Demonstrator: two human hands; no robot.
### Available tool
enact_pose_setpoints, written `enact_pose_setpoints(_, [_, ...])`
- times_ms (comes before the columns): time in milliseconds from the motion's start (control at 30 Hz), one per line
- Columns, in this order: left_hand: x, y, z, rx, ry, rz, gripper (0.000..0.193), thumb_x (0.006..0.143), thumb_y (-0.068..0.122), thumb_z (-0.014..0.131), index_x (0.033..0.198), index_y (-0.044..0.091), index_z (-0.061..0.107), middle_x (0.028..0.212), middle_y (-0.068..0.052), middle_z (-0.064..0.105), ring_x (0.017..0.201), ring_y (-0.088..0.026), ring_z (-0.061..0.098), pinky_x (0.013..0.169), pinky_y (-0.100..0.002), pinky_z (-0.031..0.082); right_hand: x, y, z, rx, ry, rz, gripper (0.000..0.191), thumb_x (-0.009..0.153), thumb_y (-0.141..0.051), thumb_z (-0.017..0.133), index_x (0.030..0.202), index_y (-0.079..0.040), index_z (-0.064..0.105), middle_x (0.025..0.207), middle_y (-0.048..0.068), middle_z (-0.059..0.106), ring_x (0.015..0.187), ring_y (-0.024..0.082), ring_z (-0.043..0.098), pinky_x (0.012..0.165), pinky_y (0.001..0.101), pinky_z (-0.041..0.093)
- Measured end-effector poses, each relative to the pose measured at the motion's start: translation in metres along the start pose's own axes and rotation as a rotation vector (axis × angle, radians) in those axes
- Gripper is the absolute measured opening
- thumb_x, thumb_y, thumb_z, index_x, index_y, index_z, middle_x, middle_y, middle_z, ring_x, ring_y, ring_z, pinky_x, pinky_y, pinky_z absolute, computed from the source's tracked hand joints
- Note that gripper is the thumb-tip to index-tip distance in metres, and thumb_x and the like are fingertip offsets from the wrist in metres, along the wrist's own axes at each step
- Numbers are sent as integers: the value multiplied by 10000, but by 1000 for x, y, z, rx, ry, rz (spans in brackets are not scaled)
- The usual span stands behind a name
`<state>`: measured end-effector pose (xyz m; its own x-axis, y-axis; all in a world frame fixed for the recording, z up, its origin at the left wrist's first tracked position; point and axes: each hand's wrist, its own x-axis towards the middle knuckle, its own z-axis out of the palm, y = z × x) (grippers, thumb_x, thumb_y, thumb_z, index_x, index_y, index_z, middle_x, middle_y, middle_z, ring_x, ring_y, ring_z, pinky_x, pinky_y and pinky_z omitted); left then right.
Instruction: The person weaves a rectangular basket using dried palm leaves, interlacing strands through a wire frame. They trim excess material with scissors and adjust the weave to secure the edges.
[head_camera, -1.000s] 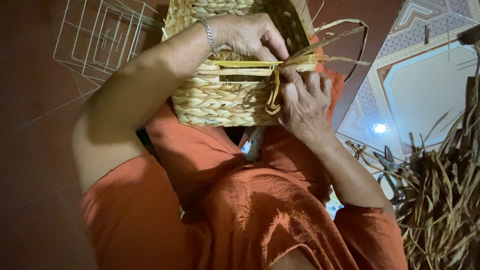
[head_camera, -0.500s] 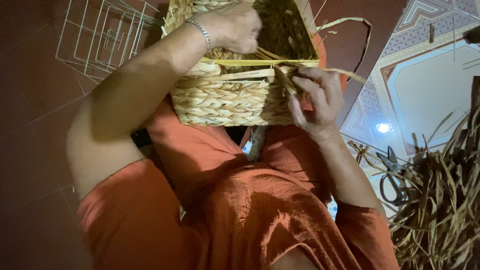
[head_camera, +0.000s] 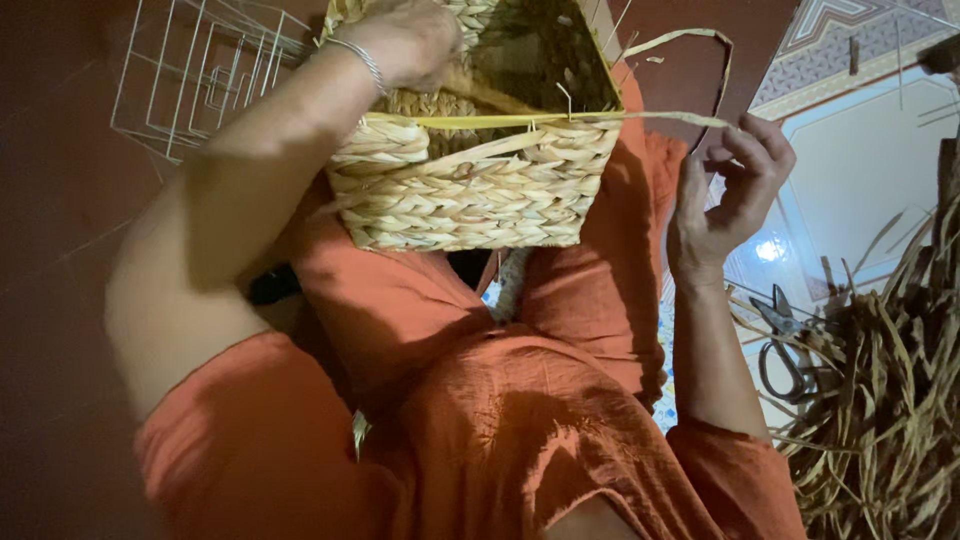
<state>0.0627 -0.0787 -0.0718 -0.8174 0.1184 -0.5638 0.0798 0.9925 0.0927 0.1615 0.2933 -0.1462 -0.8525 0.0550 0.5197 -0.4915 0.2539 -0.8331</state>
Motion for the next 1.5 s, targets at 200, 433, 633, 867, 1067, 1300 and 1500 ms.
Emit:
enact_pose_setpoints(200, [17,-14,17,-319,-119,341,131,979,132,698,1033,12,689,920,-206,682,791,-331,609,660,-412,506,-10,14,-8,143,27,82,281,1096,60,707,1327,-26,572,1401,86,501,950,95,513,871,229,490])
enact_pose_setpoints(433, [23,-51,16,97,75,-156,174,1015,80,581,1112,-64,578,990,-294,643,796,-387,600,644,-471,504,-11,13,-4,160,-72,40,184,1120,68,676,1266,-12,599,1297,80,554,1062,105,554,907,225,478])
enact_pose_setpoints(633, [10,-18,6,24,165,27,317,1055,248,530,1280,28,575,1160,-199,629,981,-319,597,778,-488,484,-9,-4,6,124,-134,52,154,1078,90,660,1189,-3,608,1256,96,595,983,116,592,855,227,514])
enact_pose_setpoints(867, [-16,31,1,-339,-179,481,432,1071,417,518,1358,104,595,1180,-71,641,1055,-218,585,850,-465,475,-7,-25,17,41,-235,-30,145,1032,111,673,1132,15,630,1148,119,655,983,154,620,821,248,514])
enact_pose_setpoints(1067, [-45,-1,-7,-397,-192,284,424,946,459,621,1077,63,700,894,-52,676,797,-189,603,705,-406,520,-5,-29,17,13,-249,-39,150,1008,135,667,1095,15,641,1109,126,673,915,167,627,810,254,513])
enact_pose_setpoints(1300, [-79,16,-9,-303,-147,464,379,850,487,704,949,123,742,767,-11,653,731,-153,610,611,-398,461,-10,-28,18,5,-258,-99,149,1006,134,686,1096,24,639,1118,145,687,1005,207,662,853,276,533])
enact_pose_setpoints(1500, [-90,44,8,-40,50,167,223,859,226,665,929,23,722,664,-96,587,617,-227,579,606,-414,508,-10,-33,19,10,-284,-95,147,1005,138,676,1094,28,636,1117,148,685,1003,214,671,847,287,544])
